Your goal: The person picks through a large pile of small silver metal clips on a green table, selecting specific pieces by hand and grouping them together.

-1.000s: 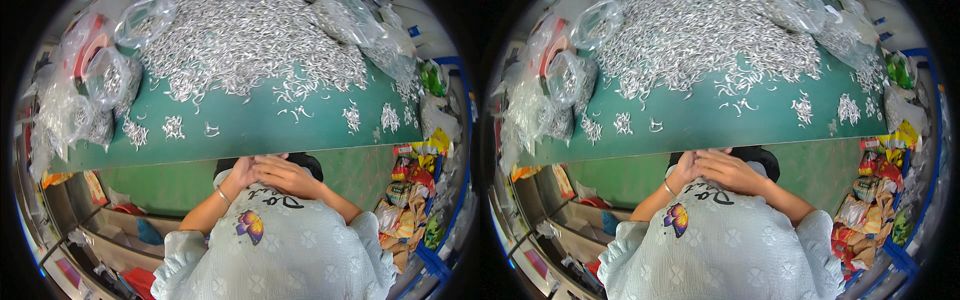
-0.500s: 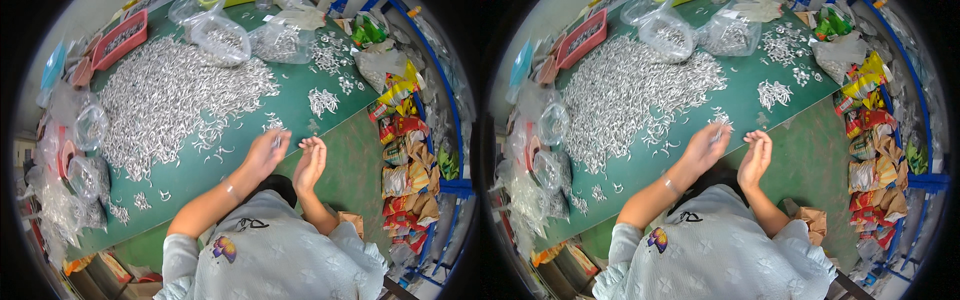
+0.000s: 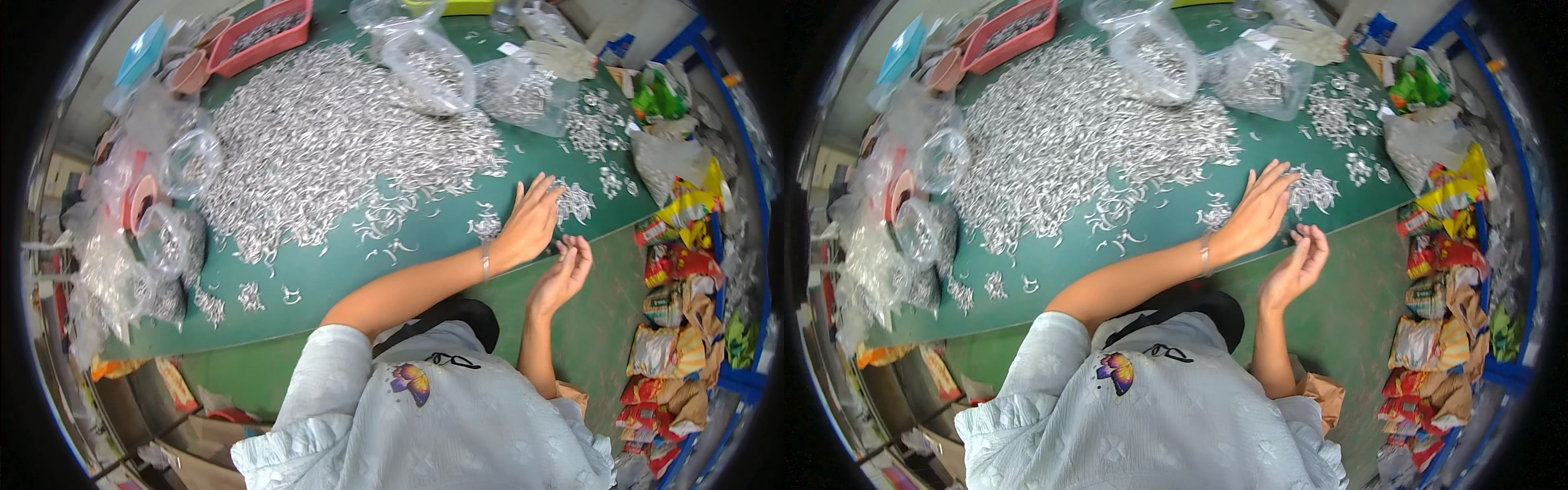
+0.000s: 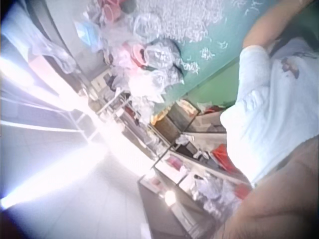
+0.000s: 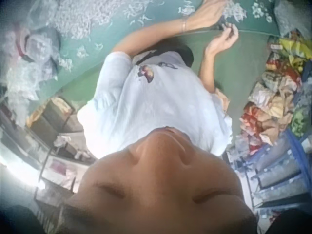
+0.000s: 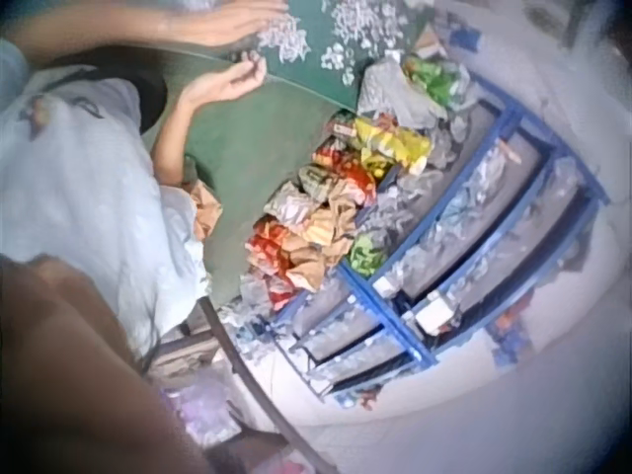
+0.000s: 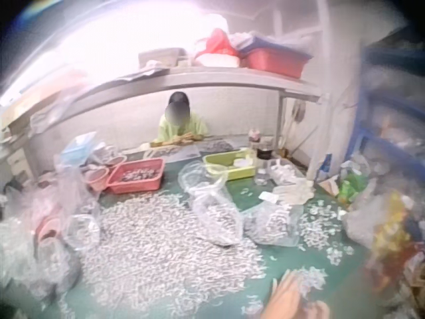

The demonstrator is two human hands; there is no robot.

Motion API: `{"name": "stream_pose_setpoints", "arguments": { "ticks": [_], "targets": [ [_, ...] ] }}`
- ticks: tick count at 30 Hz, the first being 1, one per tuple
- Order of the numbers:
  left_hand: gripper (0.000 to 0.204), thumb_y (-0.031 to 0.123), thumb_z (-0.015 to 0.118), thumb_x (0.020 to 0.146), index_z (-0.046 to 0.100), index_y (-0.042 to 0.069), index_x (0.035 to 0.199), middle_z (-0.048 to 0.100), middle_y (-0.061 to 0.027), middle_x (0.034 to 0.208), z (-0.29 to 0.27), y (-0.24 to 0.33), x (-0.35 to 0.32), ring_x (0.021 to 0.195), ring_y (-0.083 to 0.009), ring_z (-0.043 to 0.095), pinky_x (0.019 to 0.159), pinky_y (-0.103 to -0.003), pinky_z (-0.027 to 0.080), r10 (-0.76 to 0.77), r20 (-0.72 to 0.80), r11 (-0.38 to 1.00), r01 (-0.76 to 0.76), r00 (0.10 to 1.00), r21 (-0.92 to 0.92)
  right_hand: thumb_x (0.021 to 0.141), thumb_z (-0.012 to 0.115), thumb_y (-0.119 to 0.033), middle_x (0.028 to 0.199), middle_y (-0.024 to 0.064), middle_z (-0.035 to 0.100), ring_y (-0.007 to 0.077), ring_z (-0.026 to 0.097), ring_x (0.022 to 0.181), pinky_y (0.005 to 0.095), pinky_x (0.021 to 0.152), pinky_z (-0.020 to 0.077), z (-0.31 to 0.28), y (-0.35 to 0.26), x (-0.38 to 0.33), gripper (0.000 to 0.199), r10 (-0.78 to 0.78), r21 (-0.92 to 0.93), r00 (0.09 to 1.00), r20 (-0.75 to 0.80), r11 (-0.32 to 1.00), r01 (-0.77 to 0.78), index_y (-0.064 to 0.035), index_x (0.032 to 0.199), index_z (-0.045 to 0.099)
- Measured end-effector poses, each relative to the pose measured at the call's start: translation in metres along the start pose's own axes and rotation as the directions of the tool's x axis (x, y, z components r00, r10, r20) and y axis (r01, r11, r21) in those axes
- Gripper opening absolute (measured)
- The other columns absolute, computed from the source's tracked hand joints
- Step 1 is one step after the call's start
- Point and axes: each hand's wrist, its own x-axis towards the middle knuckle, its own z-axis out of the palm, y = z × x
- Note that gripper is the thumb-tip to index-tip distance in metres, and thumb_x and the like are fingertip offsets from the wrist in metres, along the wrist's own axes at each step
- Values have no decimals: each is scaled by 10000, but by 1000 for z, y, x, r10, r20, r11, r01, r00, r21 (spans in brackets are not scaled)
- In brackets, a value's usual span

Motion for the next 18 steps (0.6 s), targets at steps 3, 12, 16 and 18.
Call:
{"name": "stream_pose_setpoints", "arguments": {
  "ticks": [3, 12, 16, 18],
  "targets": [
    [339, 40, 524, 931, 552, 30, 1268, 442, -215, 1418, -76, 20, -60, 1358, -410, 378, 1132, -515, 281, -28, -49, 1000, 28, 998, -2, 985, 512, -51, 1158, 120, 576, 184, 557, 1067, 323, 945, 446, 24, -12, -11, 247, -9, -102, 970, 242, 994, 35, 25, 1220, 526],
    [379, 52, 654, 814, 591, 41, 1188, 481, -168, 1344, -181, -1, -170, 1315, -379, 400, 1071, -562, 318, -210, -180, 631, 274, 961, 725, 851, 693, -203, 1394, 220, 425, 432, 353, 1322, 555, 1064, 310, 140, 5, -76, 498, 33, -328, 362, 932, 507, 797, 2, 1277, 535],
    [238, -14, 610, 801, 622, 11, 1037, 566, -146, 1193, -195, -9, -190, 1158, -357, 509, 972, -462, 401, -144, -309, 750, 307, 940, 585, 865, 639, -129, 1346, 191, 474, 409, 409, 1282, 550, 1034, 332, 131, 3, -107, 373, -17, -185, 253, 967, 637, 748, 1, 1208, 576],
    [225, -23, 602, 801, 622, 4, 1023, 571, -152, 1150, -202, -13, -193, 1129, -356, 514, 942, -449, 424, -138, -329, 775, 309, 934, 552, 858, 635, -102, 1278, 165, 521, 358, 459, 1224, 502, 1003, 357, 132, 5, -112, 298, 42, -142, 172, 984, 769, 623, 2, 1135, 604]
  ]
}}
